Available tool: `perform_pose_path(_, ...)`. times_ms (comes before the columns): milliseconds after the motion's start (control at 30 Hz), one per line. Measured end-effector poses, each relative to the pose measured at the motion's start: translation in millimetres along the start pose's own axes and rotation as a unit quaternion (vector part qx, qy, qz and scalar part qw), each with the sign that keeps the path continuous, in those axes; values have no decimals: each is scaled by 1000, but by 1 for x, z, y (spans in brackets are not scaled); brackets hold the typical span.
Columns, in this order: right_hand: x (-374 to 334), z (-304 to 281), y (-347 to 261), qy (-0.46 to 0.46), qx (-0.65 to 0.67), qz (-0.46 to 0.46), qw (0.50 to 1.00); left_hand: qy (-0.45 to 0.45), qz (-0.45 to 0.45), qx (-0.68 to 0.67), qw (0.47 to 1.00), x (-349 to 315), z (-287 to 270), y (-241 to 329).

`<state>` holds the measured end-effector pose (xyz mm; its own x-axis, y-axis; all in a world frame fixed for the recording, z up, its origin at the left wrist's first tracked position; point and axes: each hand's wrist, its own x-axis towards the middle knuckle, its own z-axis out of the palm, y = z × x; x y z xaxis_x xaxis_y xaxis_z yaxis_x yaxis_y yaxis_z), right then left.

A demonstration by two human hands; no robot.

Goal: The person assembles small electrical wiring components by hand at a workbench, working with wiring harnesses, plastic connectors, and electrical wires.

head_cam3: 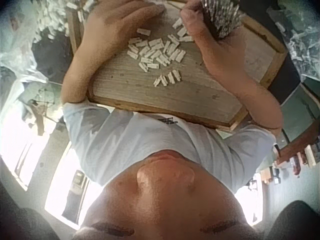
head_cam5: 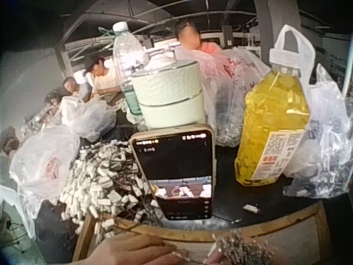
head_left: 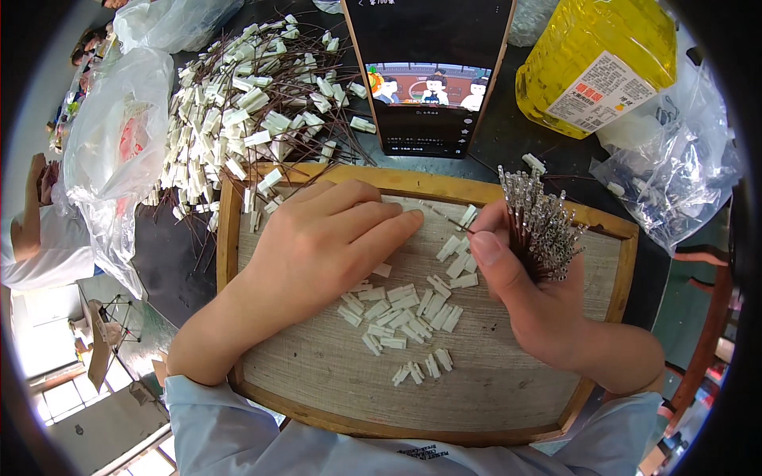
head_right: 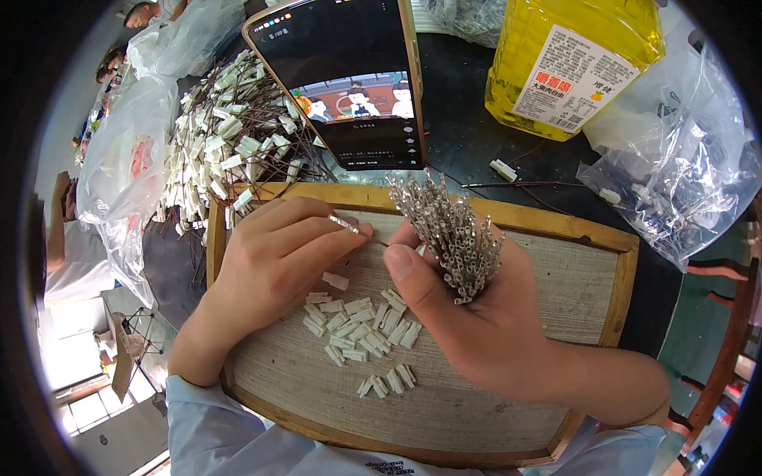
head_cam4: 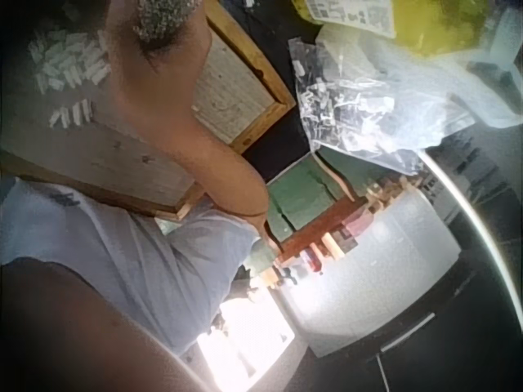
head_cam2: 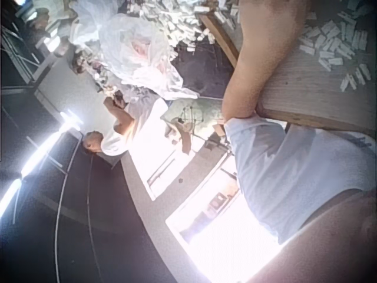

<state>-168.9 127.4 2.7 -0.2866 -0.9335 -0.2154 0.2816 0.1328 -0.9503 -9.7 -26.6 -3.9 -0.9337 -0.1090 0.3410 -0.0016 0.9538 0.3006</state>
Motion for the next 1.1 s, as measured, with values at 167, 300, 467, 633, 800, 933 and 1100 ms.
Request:
perform_pose_path(167,0,0,-1,14,-36,-29,999,-7,-49,-129,990,0,-6,5)
perform_pose_path(300,0,-1,-4,2,-60,-19,998,97,-155,-446,876,-4,-8,10)
perform_pose_path(467,-1,5,-4,19,-86,-29,996,76,-70,-412,905,-6,-15,-2)
perform_pose_path(633,-3,-1,2,12,-71,-30,997,103,-22,-337,936,-2,-9,10)
perform_pose_path(800,-3,2,0,-33,-112,-7,993,85,-11,-347,934,-7,-10,12)
perform_pose_path(933,1,2,7,-23,-85,-68,994,79,13,-276,958,-3,-24,6)
perform_pose_path(1100,0,2,-3,-4,-22,0,1000,144,-130,247,949,-2,-62,-15)
